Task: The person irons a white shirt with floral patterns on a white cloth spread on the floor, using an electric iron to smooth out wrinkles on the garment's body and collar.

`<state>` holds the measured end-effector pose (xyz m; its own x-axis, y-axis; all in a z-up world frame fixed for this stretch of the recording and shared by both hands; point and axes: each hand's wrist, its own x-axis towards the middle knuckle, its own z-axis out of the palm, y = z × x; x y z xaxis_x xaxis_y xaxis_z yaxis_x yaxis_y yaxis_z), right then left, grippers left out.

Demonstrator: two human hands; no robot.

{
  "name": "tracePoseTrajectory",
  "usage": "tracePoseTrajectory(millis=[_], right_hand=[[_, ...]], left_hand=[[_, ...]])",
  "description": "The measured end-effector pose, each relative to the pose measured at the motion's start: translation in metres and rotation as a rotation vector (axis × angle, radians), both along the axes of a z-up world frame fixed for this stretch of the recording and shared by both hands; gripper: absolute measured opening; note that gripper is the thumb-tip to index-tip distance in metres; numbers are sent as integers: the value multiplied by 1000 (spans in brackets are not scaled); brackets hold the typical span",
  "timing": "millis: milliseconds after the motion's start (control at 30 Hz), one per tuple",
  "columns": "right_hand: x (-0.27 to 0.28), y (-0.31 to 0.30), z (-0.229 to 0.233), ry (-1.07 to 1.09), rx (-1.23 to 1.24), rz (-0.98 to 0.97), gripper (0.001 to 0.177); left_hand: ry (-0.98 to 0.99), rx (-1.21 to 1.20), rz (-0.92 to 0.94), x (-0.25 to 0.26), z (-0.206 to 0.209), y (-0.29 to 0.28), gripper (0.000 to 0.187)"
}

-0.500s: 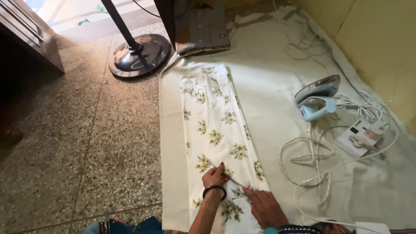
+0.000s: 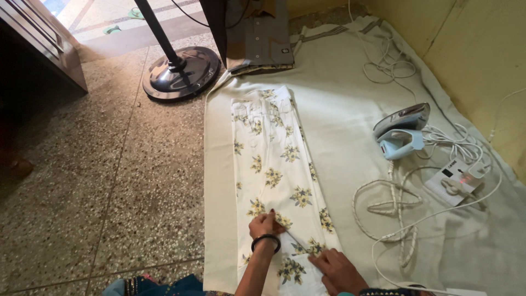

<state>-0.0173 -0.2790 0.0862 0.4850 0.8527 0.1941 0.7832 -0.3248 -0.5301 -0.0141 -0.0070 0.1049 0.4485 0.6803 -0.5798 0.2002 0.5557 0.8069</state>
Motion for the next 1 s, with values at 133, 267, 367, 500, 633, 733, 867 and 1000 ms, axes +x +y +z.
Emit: tracePoseTrajectory(millis=[133,267,367,500,633,733,867,1000], right_hand=[[6,-4,18,112,12,-38,39],[16,12,80,198,160,-332,30],[50,50,111,31,119,-212,45],[72,77,105,-378,-76,133,64],[45,46,81,-48,-295,302,69],[29,11,62,-123,-227,346,69],[29,-29,34,-87,-273,442,69],[42,-69,47,-54,-254,550,67]], left_hand=[[369,526,-175,-25,71,-3,35],[381,1450,-529,-46,107,20,25],[244,1752,-864,-43,95,26,58],[140,1920,-1190,-34,53,10,87],[35,1800,-1203,-49,31,12,73],[57,1754,-1229,-54,34,21,71],[41,1642,-1345,-61,38,27,77],[4,1668,-1573,-81,51,47,76]])
